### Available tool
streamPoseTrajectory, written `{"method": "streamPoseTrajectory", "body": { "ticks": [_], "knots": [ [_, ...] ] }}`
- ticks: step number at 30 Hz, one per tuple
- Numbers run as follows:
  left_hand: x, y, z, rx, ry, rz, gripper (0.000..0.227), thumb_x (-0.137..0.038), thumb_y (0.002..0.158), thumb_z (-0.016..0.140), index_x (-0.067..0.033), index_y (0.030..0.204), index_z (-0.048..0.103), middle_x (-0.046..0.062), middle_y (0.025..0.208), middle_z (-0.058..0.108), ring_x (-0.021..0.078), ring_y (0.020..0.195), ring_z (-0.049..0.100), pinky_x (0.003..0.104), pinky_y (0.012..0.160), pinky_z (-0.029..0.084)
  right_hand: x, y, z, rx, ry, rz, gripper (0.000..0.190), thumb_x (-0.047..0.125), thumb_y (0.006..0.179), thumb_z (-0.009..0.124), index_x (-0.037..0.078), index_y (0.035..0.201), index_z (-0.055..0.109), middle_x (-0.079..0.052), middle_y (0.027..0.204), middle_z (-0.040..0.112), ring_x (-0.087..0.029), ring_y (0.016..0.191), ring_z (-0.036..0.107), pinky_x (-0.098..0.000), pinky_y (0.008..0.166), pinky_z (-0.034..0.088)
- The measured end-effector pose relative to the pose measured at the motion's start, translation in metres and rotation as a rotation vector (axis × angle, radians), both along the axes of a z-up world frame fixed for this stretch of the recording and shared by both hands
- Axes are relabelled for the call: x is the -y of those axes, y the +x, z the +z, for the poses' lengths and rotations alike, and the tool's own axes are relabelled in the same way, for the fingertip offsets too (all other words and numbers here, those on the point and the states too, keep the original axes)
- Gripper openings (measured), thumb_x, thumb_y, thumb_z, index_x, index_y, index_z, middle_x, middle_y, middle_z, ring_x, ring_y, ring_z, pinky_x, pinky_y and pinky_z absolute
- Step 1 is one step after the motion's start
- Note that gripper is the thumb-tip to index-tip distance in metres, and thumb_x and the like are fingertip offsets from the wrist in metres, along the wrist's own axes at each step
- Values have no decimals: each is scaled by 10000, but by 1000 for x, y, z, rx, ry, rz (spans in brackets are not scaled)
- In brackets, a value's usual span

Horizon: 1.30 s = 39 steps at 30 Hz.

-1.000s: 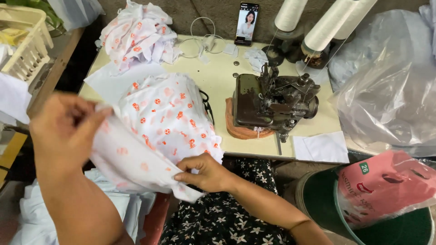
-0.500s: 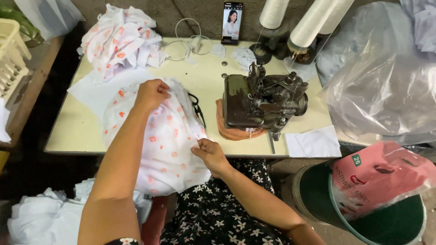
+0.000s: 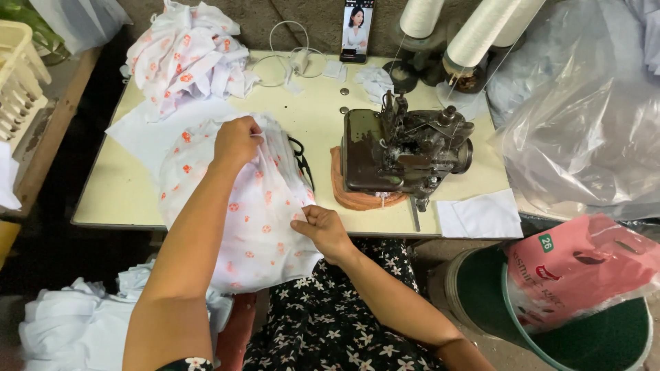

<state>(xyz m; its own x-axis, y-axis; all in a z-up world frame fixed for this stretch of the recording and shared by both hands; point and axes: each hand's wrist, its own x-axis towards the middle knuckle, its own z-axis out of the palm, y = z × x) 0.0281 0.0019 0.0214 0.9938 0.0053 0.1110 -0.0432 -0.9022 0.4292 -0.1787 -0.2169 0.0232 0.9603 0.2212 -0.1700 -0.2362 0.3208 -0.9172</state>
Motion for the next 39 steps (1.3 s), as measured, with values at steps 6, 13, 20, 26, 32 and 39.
{"method": "streamPoseTrajectory", "body": {
  "ticks": [6,13,20,26,32,39],
  "knots": [
    [13,10,4,20,-49,49,175,-112,776,808,-158,920,719,53,881,740,321,968,698,449,829,567,0,13,-14,25,-47,-24,152,-10,850,719,-74,982,681,-100,734,720,-172,638,713,-319,589,625],
    [15,28,-17,41,77,85,232,-103,730,861,-113,932,747,94,881,730,317,928,703,435,819,573,6,14,-32,52,-246,-14,128,42,853,732,-16,966,717,-54,696,702,-105,578,644,-228,539,562],
    [15,15,0,58,209,37,43,-107,799,778,-108,839,763,146,878,651,401,941,651,484,789,548,3,6,-21,163,-470,-53,164,113,814,790,19,944,757,-45,696,640,-92,623,560,-205,542,475],
    [2,-118,138,-25,-407,-229,123,-83,838,739,-6,920,689,222,849,706,375,871,663,469,798,511,5,-3,-15,474,-641,-147,217,86,822,778,-72,962,726,-190,1288,584,-296,810,652,-371,717,565],
    [-18,-248,232,208,-632,-115,107,-47,865,801,-30,947,735,23,885,714,44,793,593,154,760,485,32,-20,29,652,-497,182,200,113,868,755,-30,1008,751,-107,1002,657,-184,913,665,-255,810,551],
    [-19,-306,272,376,-623,-75,79,70,941,733,69,1017,714,149,977,716,147,898,658,209,833,520,80,-66,125,946,-530,229,144,159,854,756,49,947,757,-99,945,725,-213,924,669,-327,839,582]
  ]
}}
